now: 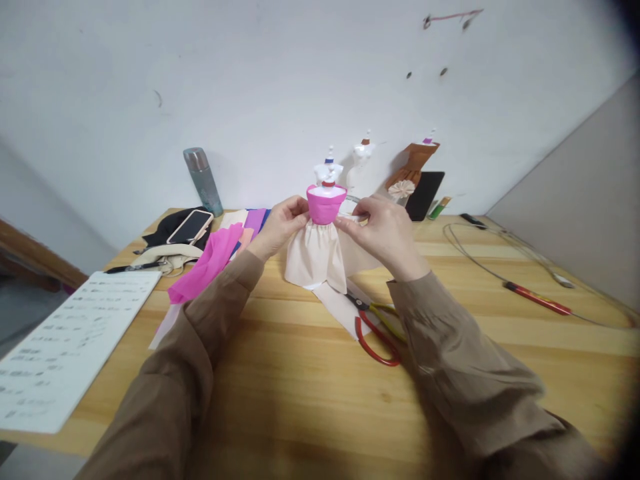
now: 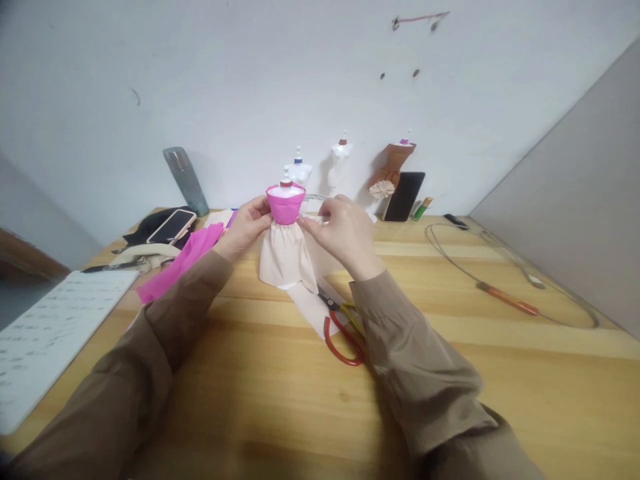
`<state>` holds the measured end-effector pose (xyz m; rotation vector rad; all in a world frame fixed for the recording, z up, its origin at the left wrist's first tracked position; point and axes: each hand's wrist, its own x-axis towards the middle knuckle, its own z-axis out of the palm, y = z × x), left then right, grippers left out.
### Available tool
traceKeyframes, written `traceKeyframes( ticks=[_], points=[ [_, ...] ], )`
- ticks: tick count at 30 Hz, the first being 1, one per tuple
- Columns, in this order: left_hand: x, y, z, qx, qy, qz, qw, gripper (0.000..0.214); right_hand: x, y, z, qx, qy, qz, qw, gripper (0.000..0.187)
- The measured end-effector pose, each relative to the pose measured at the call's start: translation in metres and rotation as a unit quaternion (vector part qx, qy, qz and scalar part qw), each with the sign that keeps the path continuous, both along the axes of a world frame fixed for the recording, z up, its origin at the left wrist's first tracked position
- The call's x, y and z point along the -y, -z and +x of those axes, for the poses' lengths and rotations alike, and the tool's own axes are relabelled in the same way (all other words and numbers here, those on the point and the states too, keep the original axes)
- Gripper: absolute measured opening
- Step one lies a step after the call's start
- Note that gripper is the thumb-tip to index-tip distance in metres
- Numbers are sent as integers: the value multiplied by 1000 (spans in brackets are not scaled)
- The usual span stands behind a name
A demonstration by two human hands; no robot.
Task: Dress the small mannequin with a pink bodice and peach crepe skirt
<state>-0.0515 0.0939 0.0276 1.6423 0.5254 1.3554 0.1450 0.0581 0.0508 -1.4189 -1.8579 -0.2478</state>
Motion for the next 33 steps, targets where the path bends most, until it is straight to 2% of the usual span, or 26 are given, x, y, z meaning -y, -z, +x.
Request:
traceKeyframes(
  ticks=[8, 16, 26, 29, 33],
  points=[
    [6, -4, -2, -29, 4, 10, 1000, 32, 0, 0, 0, -2, 3, -4, 1000, 42],
    [8, 0, -7, -46, 14, -4, 999, 42, 1, 0, -1, -4, 2, -6, 1000, 44],
    [28, -9, 7, -82, -40, -8, 996, 46, -1, 2, 0, -10, 2, -2, 1000, 40],
    [31, -10, 10, -85, -52, -22, 995, 41, 1, 0, 0, -24, -14, -10, 1000, 38],
    [33, -14, 7, -86, -34, -35, 995, 37, 6, -7, 4, -51, -57, -23, 997, 42]
  ],
)
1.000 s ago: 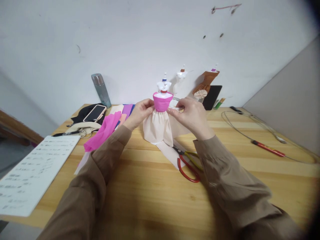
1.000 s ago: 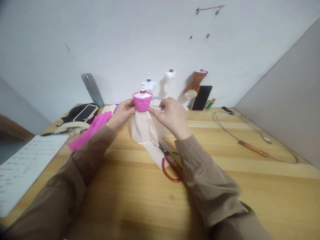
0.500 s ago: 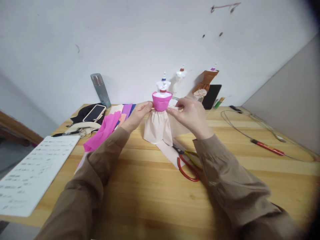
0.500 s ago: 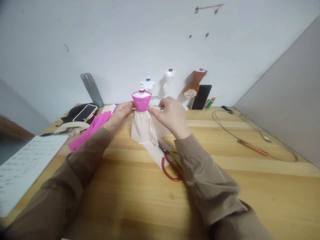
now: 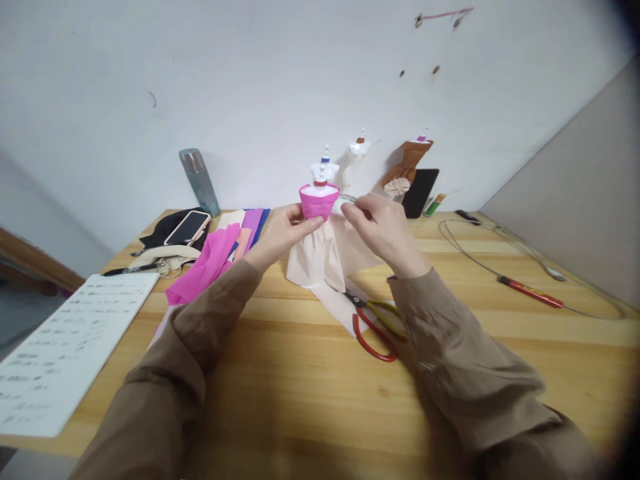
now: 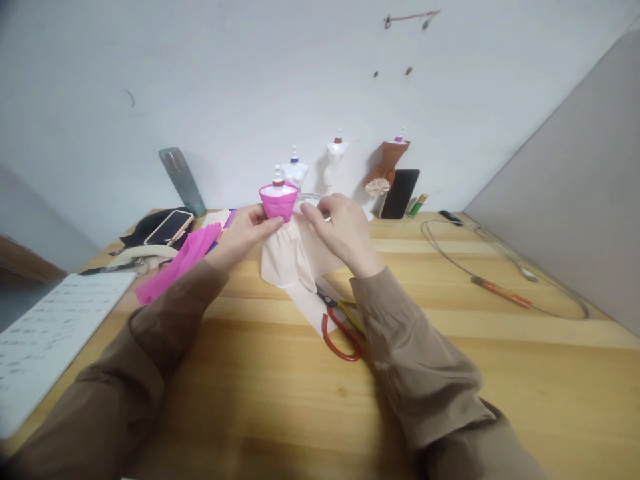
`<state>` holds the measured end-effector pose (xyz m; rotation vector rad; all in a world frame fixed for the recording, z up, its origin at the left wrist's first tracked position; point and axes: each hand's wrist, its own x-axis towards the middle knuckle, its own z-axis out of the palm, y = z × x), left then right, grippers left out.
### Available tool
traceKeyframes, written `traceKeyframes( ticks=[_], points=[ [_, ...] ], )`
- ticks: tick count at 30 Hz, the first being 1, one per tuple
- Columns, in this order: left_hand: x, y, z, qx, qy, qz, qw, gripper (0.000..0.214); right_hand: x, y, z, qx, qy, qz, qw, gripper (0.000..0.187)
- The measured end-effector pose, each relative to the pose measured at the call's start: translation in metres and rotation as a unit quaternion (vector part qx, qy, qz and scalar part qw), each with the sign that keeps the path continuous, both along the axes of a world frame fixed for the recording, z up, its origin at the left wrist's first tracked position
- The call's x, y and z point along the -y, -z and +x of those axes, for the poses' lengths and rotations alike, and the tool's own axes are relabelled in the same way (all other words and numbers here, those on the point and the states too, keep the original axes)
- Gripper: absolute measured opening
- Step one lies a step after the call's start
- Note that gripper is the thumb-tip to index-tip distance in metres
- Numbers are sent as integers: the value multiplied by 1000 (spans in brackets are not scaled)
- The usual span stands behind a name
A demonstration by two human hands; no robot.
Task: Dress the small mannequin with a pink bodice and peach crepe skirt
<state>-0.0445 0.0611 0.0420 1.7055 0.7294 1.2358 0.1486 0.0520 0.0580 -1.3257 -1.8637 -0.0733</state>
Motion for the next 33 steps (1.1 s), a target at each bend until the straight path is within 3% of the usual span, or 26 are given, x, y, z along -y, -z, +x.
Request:
traceKeyframes(
  ticks=[3, 5, 8, 10, 14, 17, 26, 33],
  points=[
    [-2, -2, -5, 9, 8, -13, 1000, 34, 3, -5, 4, -51, -44, -25, 997, 46],
    [-4, -2, -8, 25, 14, -21, 999, 32, 4, -7, 6, -77, -77, -53, 993, 39],
    [-10, -1, -16, 72, 48, -41, 995, 29, 7, -10, 8, -69, -109, -91, 987, 25],
    [-12, 0, -22, 100, 88, -68, 989, 29, 10, -12, 7, -53, -124, -106, 985, 25],
    [-10, -1, -34, 113, 172, -116, 972, 33, 25, -18, 1, -31, -165, -100, 981, 22],
    [-4, -3, -40, 101, 199, -123, 967, 37, 36, -23, -4, -9, -163, -72, 984, 21],
    [2, 2, -47, 82, 171, -100, 977, 42, 56, -34, -7, 16, -146, -38, 988, 21],
    [12, 0, -36, 74, 51, -42, 995, 33, 68, -38, -11, 64, -73, -7, 995, 22]
  ],
)
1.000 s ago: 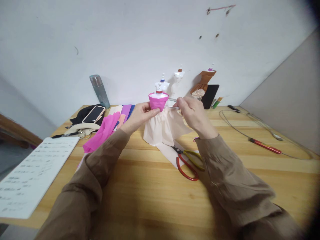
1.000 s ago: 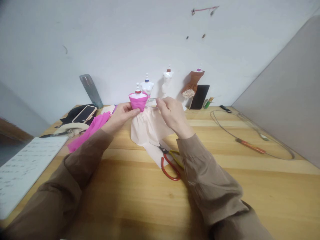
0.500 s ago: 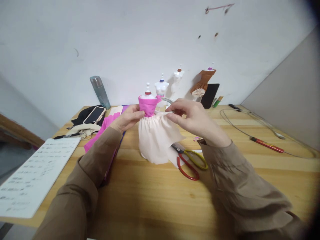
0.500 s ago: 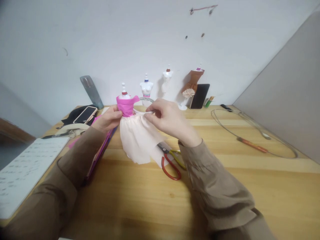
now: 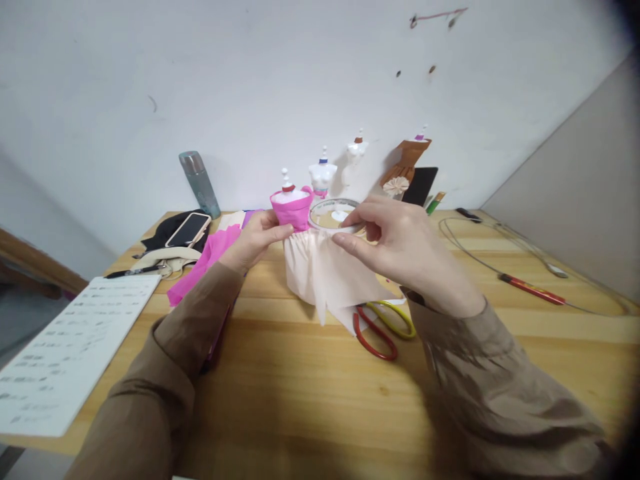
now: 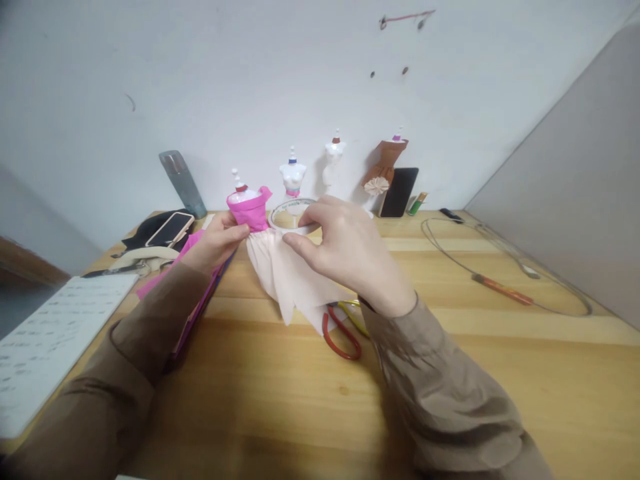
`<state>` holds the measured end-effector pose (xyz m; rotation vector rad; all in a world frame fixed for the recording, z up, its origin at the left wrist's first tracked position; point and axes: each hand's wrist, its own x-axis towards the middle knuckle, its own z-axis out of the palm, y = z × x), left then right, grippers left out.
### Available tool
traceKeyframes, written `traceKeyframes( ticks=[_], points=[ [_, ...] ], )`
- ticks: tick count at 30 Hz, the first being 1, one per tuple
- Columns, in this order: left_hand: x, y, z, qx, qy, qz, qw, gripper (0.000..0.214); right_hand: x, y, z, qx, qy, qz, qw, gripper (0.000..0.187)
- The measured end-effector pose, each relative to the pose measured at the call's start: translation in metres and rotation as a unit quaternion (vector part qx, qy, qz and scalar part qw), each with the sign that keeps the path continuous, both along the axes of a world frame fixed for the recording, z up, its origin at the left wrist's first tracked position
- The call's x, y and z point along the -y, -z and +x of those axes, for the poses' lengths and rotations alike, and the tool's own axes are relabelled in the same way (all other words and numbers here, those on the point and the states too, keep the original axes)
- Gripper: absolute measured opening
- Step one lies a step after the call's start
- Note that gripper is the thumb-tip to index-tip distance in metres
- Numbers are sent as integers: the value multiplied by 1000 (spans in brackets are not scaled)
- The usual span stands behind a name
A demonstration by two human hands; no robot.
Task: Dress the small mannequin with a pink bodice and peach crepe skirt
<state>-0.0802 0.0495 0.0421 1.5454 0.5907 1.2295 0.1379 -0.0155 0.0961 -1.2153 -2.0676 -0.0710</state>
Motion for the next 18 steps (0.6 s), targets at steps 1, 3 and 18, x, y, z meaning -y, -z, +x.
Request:
traceKeyframes(
  ticks=[1, 3, 18],
  points=[
    [3, -1, 2, -16, -29, 11, 999, 30, 1, 1, -1, 10, 11, 15, 1000, 24],
    [10, -4, 7, -52, -77, 36, 995, 28, 2, 3, -3, 27, 38, 43, 998, 27],
    [28, -2, 23, -34, -173, 53, 983, 28, -4, 14, -8, 51, 126, 102, 985, 29]
  ],
)
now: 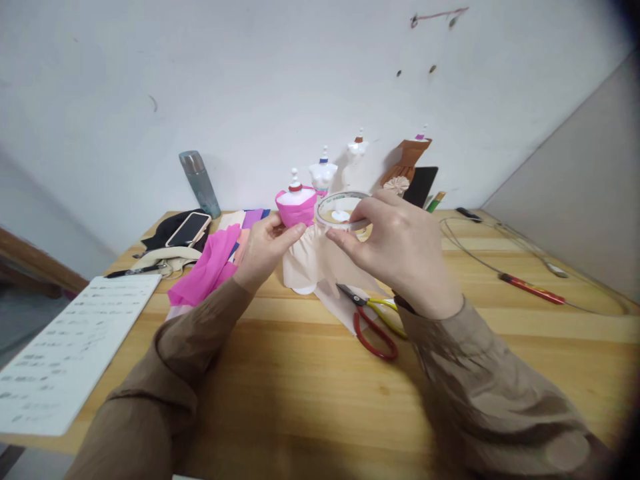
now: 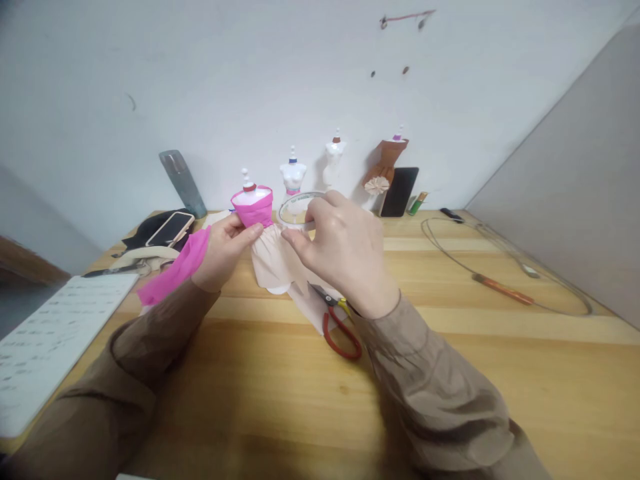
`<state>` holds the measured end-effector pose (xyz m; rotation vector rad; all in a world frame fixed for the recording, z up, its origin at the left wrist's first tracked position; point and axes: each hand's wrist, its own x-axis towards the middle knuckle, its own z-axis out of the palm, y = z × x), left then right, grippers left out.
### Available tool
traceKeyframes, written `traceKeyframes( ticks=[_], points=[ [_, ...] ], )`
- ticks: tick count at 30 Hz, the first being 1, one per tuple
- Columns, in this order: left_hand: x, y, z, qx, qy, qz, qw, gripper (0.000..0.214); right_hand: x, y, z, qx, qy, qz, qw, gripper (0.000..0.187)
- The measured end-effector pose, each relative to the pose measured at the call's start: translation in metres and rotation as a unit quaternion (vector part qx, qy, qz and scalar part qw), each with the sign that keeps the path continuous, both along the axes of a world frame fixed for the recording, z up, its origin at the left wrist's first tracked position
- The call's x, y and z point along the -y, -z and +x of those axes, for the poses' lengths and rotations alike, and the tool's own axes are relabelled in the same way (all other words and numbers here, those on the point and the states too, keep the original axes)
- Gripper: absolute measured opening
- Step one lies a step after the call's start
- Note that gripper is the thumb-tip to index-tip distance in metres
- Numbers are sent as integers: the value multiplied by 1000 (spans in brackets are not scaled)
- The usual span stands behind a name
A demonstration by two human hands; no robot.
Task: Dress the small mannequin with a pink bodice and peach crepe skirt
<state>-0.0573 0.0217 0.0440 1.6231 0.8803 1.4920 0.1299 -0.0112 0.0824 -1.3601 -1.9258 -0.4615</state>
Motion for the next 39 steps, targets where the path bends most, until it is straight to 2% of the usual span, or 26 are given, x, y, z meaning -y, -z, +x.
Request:
traceKeyframes(
  ticks=[6, 14, 20, 24, 31, 39],
  points=[
    [-1, 3, 0, 6, 30, 5, 1000, 29, -2, 0, 0, -7, -1, 20, 1000, 26],
    [-6, 8, -6, 3, 152, 0, 988, 33, -5, 1, 1, -16, 0, 2, 1000, 31],
    [-7, 7, -6, 1, 161, -4, 987, 31, -6, 0, 3, -22, -6, -8, 1000, 31],
    [-6, 7, -6, 9, 133, -12, 991, 30, -5, 1, 3, -16, -13, -4, 1000, 34],
    [-3, 8, -1, 55, 12, 12, 998, 24, 0, 0, 1, 6, -8, -3, 1000, 32],
    [9, 3, 11, 40, -67, 55, 995, 21, 2, 0, -3, 5, 5, 4, 1000, 33]
  ],
)
